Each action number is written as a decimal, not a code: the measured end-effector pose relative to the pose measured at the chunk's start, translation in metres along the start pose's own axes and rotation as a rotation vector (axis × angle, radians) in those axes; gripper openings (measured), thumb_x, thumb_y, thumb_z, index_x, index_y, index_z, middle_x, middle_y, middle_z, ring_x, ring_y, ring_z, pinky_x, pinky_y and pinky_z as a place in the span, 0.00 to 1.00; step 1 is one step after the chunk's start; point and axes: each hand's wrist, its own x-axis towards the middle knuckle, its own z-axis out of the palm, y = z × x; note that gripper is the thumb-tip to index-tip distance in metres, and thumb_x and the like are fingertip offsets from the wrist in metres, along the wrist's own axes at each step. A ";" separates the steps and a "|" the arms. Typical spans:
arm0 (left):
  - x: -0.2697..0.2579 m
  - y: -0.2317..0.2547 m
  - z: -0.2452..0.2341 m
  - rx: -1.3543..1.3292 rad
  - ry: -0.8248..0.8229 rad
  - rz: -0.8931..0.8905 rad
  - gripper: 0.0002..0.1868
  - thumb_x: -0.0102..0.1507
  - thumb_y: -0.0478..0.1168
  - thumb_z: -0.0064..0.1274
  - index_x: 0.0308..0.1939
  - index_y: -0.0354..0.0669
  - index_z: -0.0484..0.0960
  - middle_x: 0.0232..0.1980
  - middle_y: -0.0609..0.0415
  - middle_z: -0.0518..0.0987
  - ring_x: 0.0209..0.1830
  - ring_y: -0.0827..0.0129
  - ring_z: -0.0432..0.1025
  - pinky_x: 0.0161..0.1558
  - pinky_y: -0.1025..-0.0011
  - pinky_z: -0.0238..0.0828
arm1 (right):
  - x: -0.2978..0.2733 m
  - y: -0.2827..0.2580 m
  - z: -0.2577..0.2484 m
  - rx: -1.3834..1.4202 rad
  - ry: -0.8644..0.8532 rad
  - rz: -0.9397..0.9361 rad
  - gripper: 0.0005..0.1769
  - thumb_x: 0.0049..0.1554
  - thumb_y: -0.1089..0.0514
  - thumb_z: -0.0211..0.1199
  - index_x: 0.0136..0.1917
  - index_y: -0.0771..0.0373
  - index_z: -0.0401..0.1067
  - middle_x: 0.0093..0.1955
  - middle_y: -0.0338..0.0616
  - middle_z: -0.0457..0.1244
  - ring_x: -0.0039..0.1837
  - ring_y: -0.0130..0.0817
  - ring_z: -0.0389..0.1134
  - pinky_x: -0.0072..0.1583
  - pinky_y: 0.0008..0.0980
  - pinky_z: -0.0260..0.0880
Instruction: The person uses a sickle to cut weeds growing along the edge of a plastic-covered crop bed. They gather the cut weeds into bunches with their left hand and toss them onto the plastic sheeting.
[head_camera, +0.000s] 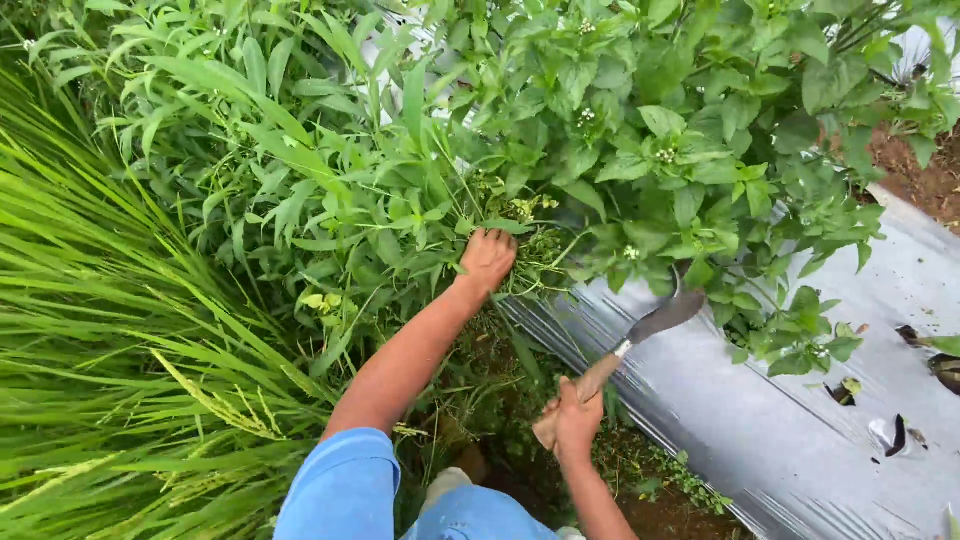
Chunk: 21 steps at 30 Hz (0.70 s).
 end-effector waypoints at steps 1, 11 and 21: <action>0.003 -0.007 0.004 -0.012 -0.003 -0.010 0.17 0.68 0.46 0.52 0.59 0.47 0.77 0.49 0.55 0.82 0.46 0.69 0.74 0.51 0.67 0.70 | 0.009 -0.007 0.023 0.065 -0.035 -0.005 0.09 0.62 0.64 0.59 0.54 0.60 0.62 0.29 0.44 0.59 0.29 0.34 0.59 0.30 0.38 0.66; -0.039 -0.023 0.003 -0.167 0.229 -0.072 0.16 0.61 0.41 0.59 0.53 0.47 0.83 0.46 0.53 0.83 0.41 0.65 0.77 0.41 0.64 0.64 | 0.041 -0.061 0.142 -0.503 -0.283 -0.184 0.10 0.58 0.64 0.59 0.53 0.67 0.64 0.31 0.46 0.62 0.30 0.34 0.66 0.33 0.36 0.73; 0.010 -0.061 0.003 0.084 0.558 0.214 0.29 0.68 0.48 0.52 0.74 0.55 0.68 0.76 0.58 0.66 0.77 0.61 0.57 0.79 0.40 0.43 | -0.022 -0.075 0.120 -0.834 -0.351 -0.122 0.23 0.61 0.63 0.59 0.67 0.69 0.59 0.38 0.55 0.66 0.33 0.40 0.69 0.35 0.36 0.76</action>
